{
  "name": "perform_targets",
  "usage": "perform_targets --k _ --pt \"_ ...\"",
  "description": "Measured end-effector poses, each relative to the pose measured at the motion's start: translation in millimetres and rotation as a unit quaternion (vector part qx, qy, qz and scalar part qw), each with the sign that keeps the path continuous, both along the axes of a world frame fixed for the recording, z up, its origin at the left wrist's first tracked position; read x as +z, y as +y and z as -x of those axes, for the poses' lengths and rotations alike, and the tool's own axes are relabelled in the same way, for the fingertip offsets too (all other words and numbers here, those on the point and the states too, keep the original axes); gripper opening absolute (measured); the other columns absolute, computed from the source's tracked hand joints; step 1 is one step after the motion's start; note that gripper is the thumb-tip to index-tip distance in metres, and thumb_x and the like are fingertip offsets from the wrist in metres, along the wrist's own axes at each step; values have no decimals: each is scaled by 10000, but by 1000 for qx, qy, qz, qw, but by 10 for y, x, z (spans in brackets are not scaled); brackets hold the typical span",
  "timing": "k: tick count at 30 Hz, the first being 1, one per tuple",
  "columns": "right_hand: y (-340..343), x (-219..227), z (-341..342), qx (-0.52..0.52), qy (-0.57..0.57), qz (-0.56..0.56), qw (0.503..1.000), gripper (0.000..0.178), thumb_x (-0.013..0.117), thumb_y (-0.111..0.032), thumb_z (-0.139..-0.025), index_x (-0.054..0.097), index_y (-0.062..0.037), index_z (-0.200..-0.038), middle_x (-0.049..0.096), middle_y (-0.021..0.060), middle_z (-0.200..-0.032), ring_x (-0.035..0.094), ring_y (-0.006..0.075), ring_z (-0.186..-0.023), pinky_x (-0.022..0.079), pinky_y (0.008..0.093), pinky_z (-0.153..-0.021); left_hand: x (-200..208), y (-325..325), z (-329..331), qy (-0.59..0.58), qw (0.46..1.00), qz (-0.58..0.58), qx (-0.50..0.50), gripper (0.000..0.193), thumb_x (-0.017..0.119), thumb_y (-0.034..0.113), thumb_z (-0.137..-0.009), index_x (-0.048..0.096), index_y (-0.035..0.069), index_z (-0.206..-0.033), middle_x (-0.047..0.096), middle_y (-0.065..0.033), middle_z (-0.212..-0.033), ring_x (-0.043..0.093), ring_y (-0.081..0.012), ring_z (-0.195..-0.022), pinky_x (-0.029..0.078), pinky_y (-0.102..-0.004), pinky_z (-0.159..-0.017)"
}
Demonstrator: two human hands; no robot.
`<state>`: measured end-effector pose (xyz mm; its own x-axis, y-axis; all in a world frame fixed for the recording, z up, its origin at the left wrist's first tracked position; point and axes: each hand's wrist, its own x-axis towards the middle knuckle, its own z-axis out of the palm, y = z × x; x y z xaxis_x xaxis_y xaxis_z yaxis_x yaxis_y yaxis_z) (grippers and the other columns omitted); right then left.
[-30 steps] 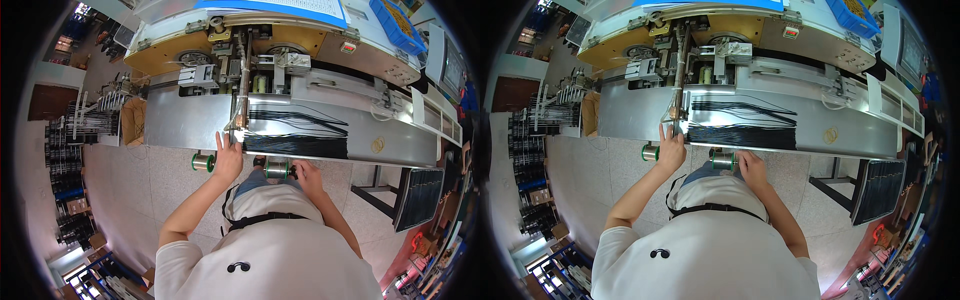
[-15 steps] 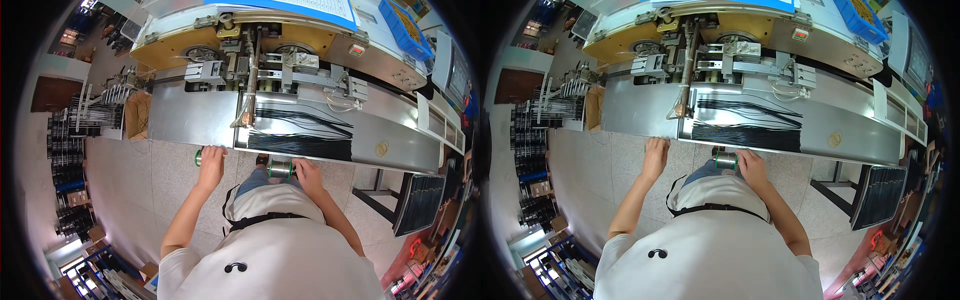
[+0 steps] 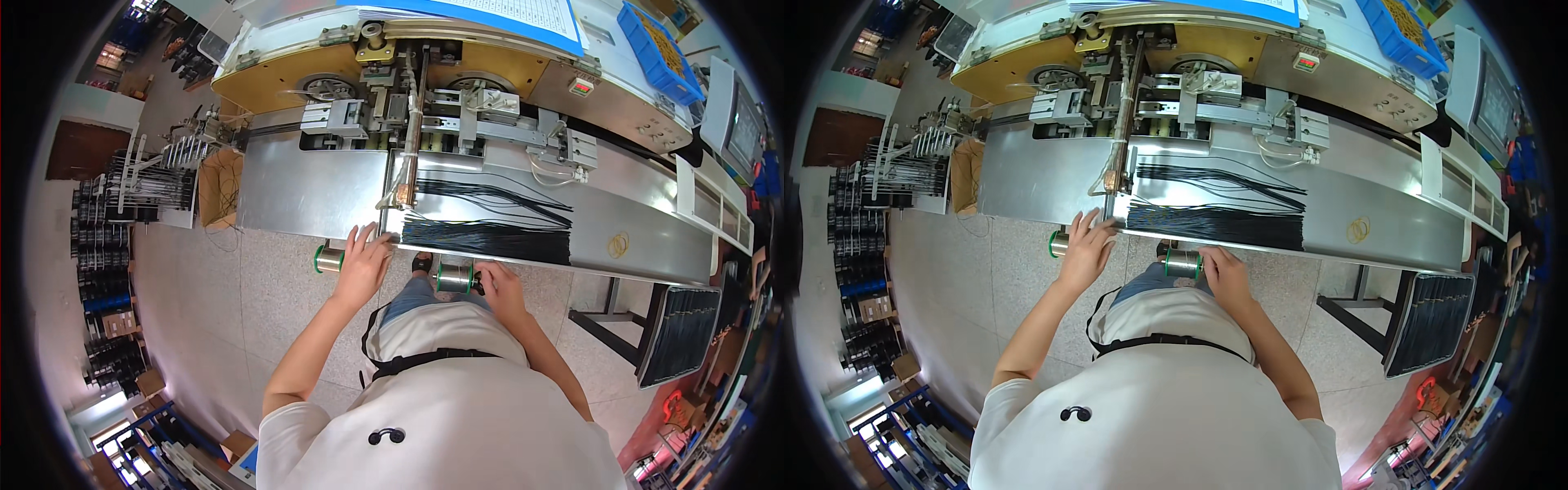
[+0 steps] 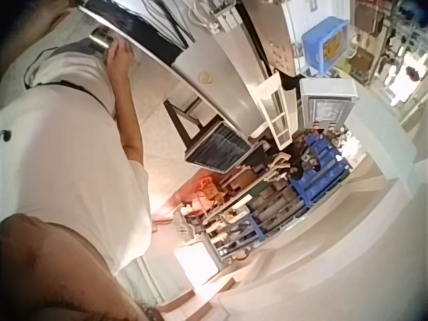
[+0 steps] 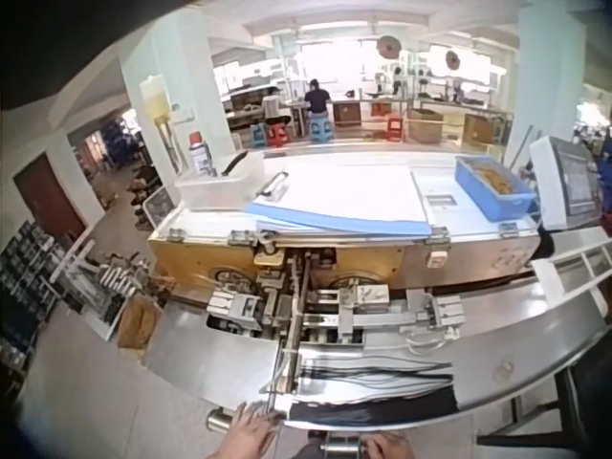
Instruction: Assembling and inspecting electronic components on a production line.
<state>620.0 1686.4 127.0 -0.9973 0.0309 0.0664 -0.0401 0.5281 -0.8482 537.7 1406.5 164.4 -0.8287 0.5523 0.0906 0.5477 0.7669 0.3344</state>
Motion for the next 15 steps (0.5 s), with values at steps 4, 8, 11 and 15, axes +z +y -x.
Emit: perform_targets --k 4,8,11,15 --pt "5 7 -14 -8 -6 -2 1000 105 556 -44 -857 621 -41 -940 649 138 -841 634 312 -695 501 357 -606 -94 53 37 -14 997 75 -15 394 664 237 -793 521 21 -1090 511 -116 -1245 262 -395 -1333 133 -624 -1077" --pt "-7 -13 -24 -17 -7 -16 1000 103 558 -62 -856 624 -52 -934 653 132 -847 635 316 -708 505 367 -618 -162 83 71 -3 996 81 -44 461 666 287 -791 503 2 -1115 523 -122 -1232 237 -406 -1346 106 -654 -1067" --pt "-11 -5 -39 -27 -16 -26 999 101 562 -72 -853 627 -61 -930 656 126 -851 635 315 -718 507 376 -627 -185 94 71 -12 996 83 -40 478 661 292 -794 509 -20 -1123 556 -152 -1179 252 -424 -1333 101 -662 -1062" --pt "6 -55 -38 -33 -7 -20 999 110 557 -80 -867 631 -57 -945 657 117 -844 638 273 -667 506 345 -599 -149 173 94 2 993 111 -30 393 673 252 -781 565 0 -1062 605 -133 -1066 315 -408 -1304 89 -647 -1071"
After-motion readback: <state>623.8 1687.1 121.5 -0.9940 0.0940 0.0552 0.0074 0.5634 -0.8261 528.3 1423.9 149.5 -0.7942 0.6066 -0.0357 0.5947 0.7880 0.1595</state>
